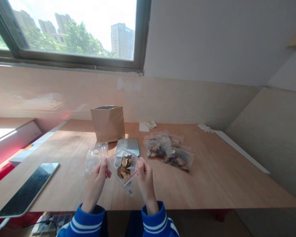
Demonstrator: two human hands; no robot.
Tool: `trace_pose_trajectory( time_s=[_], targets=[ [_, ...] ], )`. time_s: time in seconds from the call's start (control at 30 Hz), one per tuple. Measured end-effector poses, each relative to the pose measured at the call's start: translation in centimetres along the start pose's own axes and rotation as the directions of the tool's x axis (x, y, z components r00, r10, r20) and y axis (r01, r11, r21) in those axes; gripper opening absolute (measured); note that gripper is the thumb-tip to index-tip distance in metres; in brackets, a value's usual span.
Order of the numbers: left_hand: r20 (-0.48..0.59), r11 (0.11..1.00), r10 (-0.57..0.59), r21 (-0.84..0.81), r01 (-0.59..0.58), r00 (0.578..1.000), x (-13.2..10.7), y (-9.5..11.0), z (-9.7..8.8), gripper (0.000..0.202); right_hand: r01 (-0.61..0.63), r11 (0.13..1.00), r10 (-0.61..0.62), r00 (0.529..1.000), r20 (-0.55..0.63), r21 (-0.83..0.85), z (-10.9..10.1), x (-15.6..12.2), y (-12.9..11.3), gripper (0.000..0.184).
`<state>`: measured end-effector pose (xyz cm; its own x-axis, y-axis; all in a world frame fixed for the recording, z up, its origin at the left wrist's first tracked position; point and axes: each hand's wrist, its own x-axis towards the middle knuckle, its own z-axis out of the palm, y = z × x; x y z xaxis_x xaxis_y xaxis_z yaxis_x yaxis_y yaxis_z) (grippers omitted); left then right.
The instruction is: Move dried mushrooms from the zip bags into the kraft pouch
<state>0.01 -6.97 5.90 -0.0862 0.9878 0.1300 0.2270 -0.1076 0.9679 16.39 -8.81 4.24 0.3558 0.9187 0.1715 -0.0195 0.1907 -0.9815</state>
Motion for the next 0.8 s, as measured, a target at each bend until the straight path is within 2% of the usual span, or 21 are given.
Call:
trace_pose_trajectory(
  time_s=[0.1,0.17,0.2,0.23,0.3,0.37,0.43,0.5,0.57,0.63,0.7,0.77,0.8],
  targets=[
    [-0.043,0.946,-0.143,-0.3,0.124,0.989,-0.4,-1.2,1.8,0.055,-0.016,0.991,0.025,0.997,-0.069,0.131,1.3,-0.9,-0.9,0.037],
    [0.055,0.828,-0.253,-0.504,0.246,0.966,-0.9,-1.9,3.2,0.056,0.01,0.989,0.009,0.992,-0.126,0.15,1.8,-1.2,-1.3,0.035],
    [0.14,0.753,-0.29,-0.577,0.316,0.947,-1.1,-2.0,3.9,0.053,0.02,0.99,0.0,0.99,-0.14,0.141,1.9,-1.3,-1.4,0.034],
    [0.234,0.673,-0.294,-0.637,0.375,0.927,-1.4,-2.1,4.4,0.051,0.025,0.992,-0.006,0.989,-0.147,0.126,2.0,-1.3,-1.4,0.033],
    [0.383,0.532,-0.23,-0.72,0.445,0.895,-1.8,-1.9,5.1,0.052,0.023,0.996,-0.012,0.992,-0.124,0.085,2.2,-1.2,-1.2,0.033],
    [0.423,0.469,-0.163,-0.762,0.447,0.892,-1.9,-1.5,5.3,0.054,0.015,1.0,-0.014,0.998,-0.054,0.022,2.4,-1.1,-0.6,0.036],
    [0.367,0.506,-0.173,-0.763,0.402,0.914,-1.6,-1.2,5.0,0.057,0.03,0.998,-0.031,0.999,-0.023,-0.049,2.6,-0.9,-0.1,0.037],
    [0.271,0.596,-0.216,-0.724,0.346,0.938,-0.9,-1.1,4.5,0.06,0.082,0.993,-0.09,0.99,-0.105,-0.08,2.8,-0.8,0.2,0.032],
    [0.183,0.677,-0.238,-0.673,0.298,0.954,-0.1,-1.0,4.0,0.063,0.165,0.983,-0.179,0.956,-0.233,-0.076,3.0,-0.7,-0.2,0.027],
    [0.126,0.725,-0.243,-0.635,0.266,0.962,0.7,-1.0,3.6,0.066,0.234,0.97,-0.243,0.936,-0.255,-0.063,3.1,-0.6,-1.2,0.022],
    [0.107,0.749,-0.254,-0.608,0.265,0.961,1.3,-1.0,3.2,0.069,0.265,0.962,-0.272,0.953,-0.131,-0.07,3.2,-0.2,-2.7,0.017],
    [0.104,0.784,-0.241,-0.566,0.256,0.965,1.5,-1.2,3.0,0.072,0.29,0.95,-0.276,0.954,0.121,-0.117,3.5,0.4,-4.1,0.014],
    [0.096,0.81,-0.23,-0.532,0.245,0.969,1.5,-1.3,2.9,0.075,0.312,0.938,-0.266,0.928,0.26,-0.152,3.8,0.8,-4.7,0.014]
  ],
)
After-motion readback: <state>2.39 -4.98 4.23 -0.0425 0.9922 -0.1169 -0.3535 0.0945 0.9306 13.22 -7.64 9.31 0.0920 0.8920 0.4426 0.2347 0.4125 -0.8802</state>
